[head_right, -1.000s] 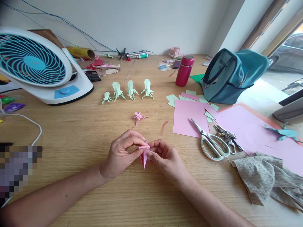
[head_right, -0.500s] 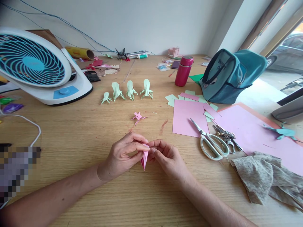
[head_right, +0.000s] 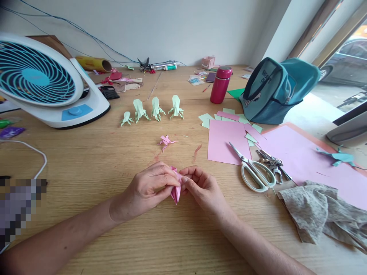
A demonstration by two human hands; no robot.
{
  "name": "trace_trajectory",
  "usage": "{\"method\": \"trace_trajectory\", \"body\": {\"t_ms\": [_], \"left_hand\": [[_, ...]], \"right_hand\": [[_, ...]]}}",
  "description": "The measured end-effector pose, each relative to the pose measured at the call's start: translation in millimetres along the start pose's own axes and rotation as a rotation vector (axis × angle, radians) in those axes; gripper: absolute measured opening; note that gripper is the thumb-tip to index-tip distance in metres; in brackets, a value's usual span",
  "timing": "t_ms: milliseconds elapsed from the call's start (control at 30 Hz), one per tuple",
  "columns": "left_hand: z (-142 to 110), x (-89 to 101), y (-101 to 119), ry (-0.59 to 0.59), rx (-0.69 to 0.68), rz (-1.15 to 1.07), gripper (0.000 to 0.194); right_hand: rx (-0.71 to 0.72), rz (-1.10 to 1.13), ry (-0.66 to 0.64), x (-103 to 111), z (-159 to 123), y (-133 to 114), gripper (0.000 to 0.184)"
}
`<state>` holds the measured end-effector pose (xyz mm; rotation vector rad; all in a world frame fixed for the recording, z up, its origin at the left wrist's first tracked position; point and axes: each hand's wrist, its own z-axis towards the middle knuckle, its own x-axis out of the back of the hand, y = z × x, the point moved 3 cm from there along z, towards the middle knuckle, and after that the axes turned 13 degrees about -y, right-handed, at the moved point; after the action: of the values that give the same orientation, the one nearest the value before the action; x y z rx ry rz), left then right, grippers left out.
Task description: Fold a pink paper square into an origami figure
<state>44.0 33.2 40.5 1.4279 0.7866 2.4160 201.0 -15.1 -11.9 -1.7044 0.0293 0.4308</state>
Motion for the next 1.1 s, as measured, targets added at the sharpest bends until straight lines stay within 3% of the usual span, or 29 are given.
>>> {"method": "trace_trajectory", "body": {"t_ms": [200,300,400,500,667,733,833,1100], "left_hand": [[0.6,4.1,2.0,0.021,0.061,0.096,0.03],[1.4,8.7,1.5,0.07,0.101,0.196,0.022],[2.2,7.9,-1.2,0.009,0.102,0.178,0.013],[2.1,5.8,-4.3,-0.033,0.138,0.069,0.007],[0.6,8.0,-4.9,0.11,0.208,-0.145,0.012],[-0.8,8.9,-5.2,0.186,0.223,-0.192,0.011],[-2.5,9.0,-5.9,0.253,0.207,-0.219,0.008],[-1.8,9.1,-2.9,0.205,0.16,-0.15,0.008]], "right_hand": [[0.161,-0.216,0.036,5.8,0.8,-0.3,0.029],[0.245,-0.54,0.078,3.7,-6.2,-10.2,0.017],[0.355,-0.876,0.082,-3.9,-14.8,-22.0,0.014],[0.454,-1.062,0.063,-11.0,-20.7,-28.0,0.014],[0.41,-1.024,0.091,-10.9,-21.4,-27.8,0.015],[0.372,-0.962,0.075,-9.7,-19.9,-27.8,0.007],[0.375,-0.879,0.058,-8.0,-18.6,-29.3,0.01],[0.477,-0.849,0.057,-5.4,-17.3,-28.3,0.011]]}}
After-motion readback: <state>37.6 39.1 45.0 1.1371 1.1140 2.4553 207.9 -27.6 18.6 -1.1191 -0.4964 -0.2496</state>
